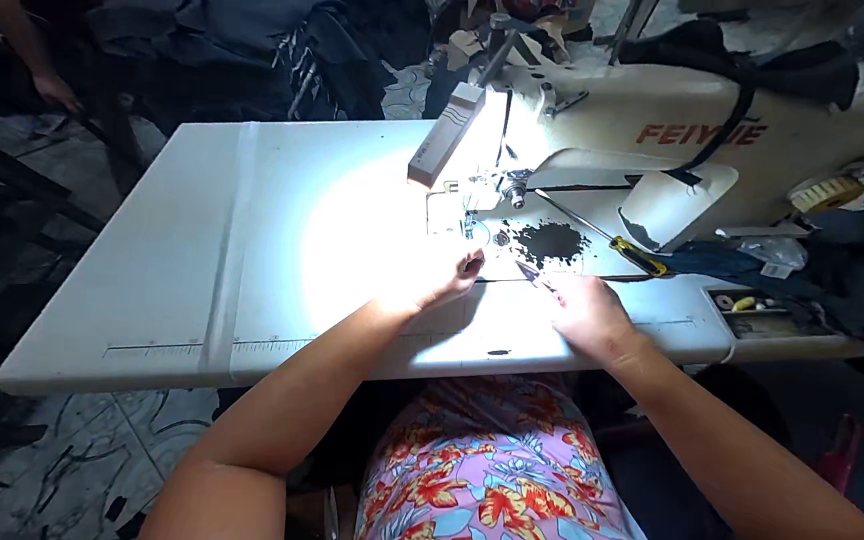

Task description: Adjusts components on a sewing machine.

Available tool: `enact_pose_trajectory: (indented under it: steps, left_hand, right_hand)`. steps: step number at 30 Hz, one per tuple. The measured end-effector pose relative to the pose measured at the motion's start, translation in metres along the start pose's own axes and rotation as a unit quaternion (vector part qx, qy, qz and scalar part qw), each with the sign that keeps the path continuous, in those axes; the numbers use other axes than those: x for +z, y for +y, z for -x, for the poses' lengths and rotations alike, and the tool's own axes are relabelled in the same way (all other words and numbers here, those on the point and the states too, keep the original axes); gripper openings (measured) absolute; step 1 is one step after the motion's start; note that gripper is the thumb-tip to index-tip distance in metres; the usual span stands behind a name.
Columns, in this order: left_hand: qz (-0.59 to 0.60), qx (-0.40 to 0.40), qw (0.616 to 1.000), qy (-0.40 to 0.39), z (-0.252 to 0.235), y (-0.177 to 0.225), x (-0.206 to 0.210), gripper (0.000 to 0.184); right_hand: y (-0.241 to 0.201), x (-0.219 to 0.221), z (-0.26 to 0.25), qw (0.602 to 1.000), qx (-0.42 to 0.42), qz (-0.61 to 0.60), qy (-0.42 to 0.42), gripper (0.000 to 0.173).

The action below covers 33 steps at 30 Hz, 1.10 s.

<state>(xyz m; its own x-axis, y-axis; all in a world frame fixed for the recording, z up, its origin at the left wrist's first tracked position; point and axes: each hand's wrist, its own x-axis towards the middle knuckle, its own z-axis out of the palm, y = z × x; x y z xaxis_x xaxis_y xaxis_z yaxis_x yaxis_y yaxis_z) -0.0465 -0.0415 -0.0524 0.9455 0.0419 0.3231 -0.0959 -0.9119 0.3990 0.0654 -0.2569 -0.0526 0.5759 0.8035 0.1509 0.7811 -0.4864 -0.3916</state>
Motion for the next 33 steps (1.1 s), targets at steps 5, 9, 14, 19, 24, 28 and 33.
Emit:
enact_pose_trajectory:
  steps: [5,9,14,19,24,28,33]
  left_hand:
    - [-0.008,-0.157,0.987,0.029,-0.005,-0.043,-0.009,0.026]
    - [0.042,-0.155,0.986,0.053,-0.019,-0.04,-0.017,0.024]
    - [0.064,-0.074,0.992,0.082,-0.034,-0.056,-0.001,0.02]
    - [0.123,-0.088,0.984,0.089,-0.034,-0.068,0.013,0.02]
    - [0.137,-0.097,0.979,0.114,-0.031,-0.071,0.02,0.017]
    - [0.134,-0.113,0.98,0.098,-0.031,-0.072,0.019,0.016]
    - [0.132,-0.096,0.98,0.112,-0.032,-0.075,0.025,0.015]
  right_hand:
    - [0.024,-0.004,-0.012,0.991,0.095,0.087,-0.022,0.039]
    - [0.03,0.001,-0.031,0.995,-0.018,0.065,0.068,0.061]
    - [0.001,0.018,-0.07,0.993,-0.084,-0.064,0.06,0.03]
    - [-0.014,0.04,-0.117,0.99,-0.012,-0.136,0.035,0.02]
    - [-0.004,0.062,-0.126,0.964,-0.021,-0.254,0.071,0.016]
    - [0.001,0.064,-0.126,0.944,-0.029,-0.324,0.05,0.023]
    - [0.003,0.066,-0.127,0.941,-0.058,-0.331,0.044,0.026]
